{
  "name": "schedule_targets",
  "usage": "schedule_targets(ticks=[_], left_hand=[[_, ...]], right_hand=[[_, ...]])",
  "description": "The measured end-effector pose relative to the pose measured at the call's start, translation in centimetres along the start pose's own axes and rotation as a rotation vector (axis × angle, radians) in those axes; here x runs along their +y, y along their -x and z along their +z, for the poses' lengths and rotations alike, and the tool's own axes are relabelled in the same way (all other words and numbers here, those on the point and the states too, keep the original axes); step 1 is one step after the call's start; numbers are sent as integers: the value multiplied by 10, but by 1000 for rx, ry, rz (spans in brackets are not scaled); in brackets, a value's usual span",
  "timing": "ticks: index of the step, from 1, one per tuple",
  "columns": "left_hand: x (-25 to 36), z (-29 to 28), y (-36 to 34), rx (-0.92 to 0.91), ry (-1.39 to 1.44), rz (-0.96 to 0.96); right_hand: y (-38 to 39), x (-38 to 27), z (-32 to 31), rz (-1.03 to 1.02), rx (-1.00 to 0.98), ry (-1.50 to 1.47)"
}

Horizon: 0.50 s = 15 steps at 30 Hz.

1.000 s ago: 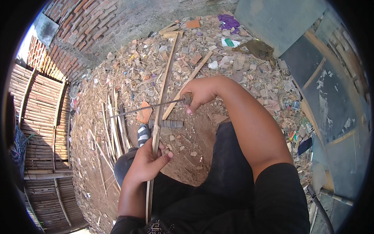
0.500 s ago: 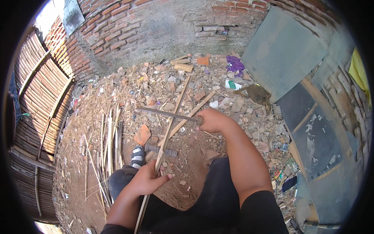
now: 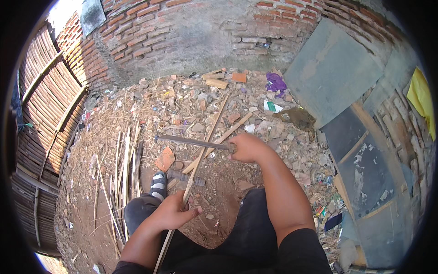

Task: The person thins a piece of bamboo by running the blade of a machete along its length while holding it between their hands.

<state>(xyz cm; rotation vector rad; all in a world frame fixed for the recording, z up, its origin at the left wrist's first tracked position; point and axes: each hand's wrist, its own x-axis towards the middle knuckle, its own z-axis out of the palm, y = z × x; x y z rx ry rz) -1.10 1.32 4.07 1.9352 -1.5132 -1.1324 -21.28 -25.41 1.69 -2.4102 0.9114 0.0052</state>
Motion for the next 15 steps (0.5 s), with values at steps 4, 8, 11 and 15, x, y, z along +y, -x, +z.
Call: schedule_targets(ticks=[4,8,11,15], left_hand=[[3,0,-1,4,23,31],[-5,4,-8,21,70,81],[-8,1,0,7,95,17],[-2,2,0,-4,105,57]], right_hand=[[-10,6,-2,-119,-374,-252],[-7,20,1,78,117,-56],[-4,-11,-9,-26,-110,-54],[-8,2,-4,-64,-291,-177]])
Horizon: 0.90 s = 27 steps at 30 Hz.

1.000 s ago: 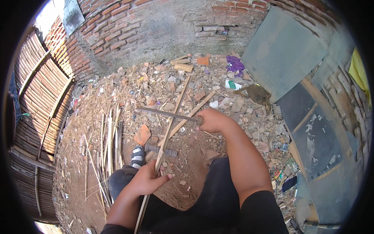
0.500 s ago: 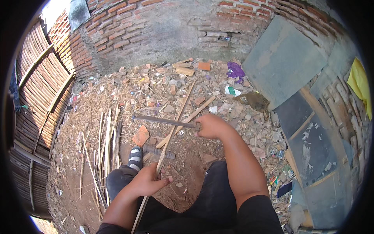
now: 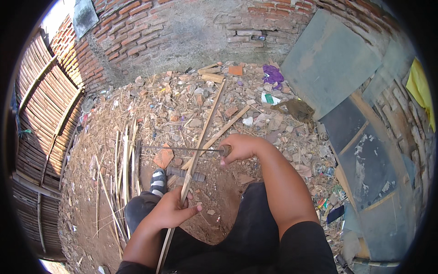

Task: The person thins a piece of bamboo by running the blade of a machete along its length while holding it between their hands.

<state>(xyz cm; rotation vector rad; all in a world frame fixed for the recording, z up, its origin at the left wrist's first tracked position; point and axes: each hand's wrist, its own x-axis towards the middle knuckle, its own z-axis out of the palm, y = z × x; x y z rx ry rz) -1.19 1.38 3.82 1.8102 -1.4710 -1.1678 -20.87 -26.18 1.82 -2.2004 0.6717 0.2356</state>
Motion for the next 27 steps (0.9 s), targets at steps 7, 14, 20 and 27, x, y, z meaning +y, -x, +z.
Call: schedule_targets(ticks=[7,14,20,27], left_hand=[[0,-5,0,5,13,-13],[-1,-1,-2,19,-42,43],[-5,-2,1,35,-56,19],[1,1,-2,-2,6,-3]], right_hand=[[4,5,3,-7,306,91],[0,17,2,135,349,-46],[4,-23,12,-50,135,121],[3,18,-2,110,453,-7]])
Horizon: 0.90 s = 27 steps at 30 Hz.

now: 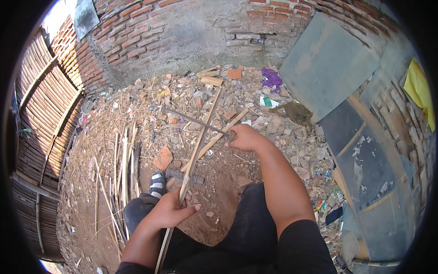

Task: The person thins a piece of bamboo by running the blade of a machete along its length while holding it between their hands.

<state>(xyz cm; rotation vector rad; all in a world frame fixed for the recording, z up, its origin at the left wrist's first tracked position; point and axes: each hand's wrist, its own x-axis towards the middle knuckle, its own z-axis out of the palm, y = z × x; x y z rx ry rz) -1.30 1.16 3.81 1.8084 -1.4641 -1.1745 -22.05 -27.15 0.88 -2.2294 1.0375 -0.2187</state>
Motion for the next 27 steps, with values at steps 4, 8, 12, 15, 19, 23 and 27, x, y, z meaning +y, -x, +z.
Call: schedule_targets(ticks=[4,8,12,15,19,23,27], left_hand=[[-10,-4,-2,7,16,8],[-17,0,-1,26,66,59],[-2,-2,4,13,14,-9],[-2,-1,2,8,-26,9],[4,-2,0,-1,-51,34],[-6,0,5,-4,-31,32],[0,4,4,-24,-6,14]], right_hand=[[4,-20,4,-107,-41,96],[21,-61,12,-321,-301,174],[16,-40,0,-177,-149,150],[8,-22,-3,-31,63,145],[19,-31,12,-206,45,209],[22,-68,10,-346,-299,281],[2,-13,-7,-67,-75,147]])
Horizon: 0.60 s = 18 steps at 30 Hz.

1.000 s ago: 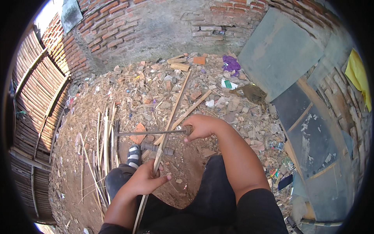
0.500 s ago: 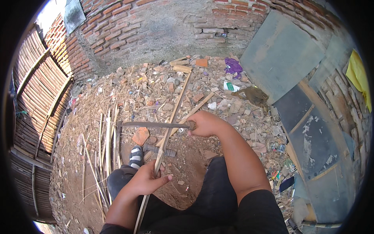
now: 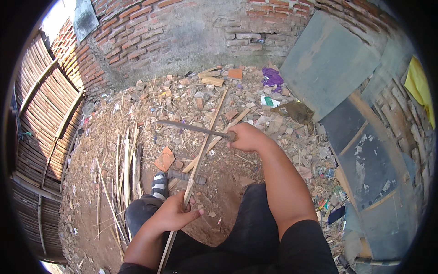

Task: The person thins a piece of bamboo by running the blade of a machete along its length while holding it between their hands.

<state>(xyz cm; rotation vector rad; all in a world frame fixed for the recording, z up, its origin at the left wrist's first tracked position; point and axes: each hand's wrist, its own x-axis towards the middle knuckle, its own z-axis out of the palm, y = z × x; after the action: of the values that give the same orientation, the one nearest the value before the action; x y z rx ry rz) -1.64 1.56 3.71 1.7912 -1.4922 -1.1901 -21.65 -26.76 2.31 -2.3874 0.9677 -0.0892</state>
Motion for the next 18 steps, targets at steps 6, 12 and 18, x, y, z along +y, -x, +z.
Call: schedule_targets(ticks=[6,12,18], left_hand=[[-1,-1,-2,2,-62,12],[5,-6,4,-27,-37,-45],[-3,-1,-3,-17,-100,22]], right_hand=[[10,-18,14,-110,16,63],[2,-24,5,-111,-191,-17],[5,19,6,127,195,-26]])
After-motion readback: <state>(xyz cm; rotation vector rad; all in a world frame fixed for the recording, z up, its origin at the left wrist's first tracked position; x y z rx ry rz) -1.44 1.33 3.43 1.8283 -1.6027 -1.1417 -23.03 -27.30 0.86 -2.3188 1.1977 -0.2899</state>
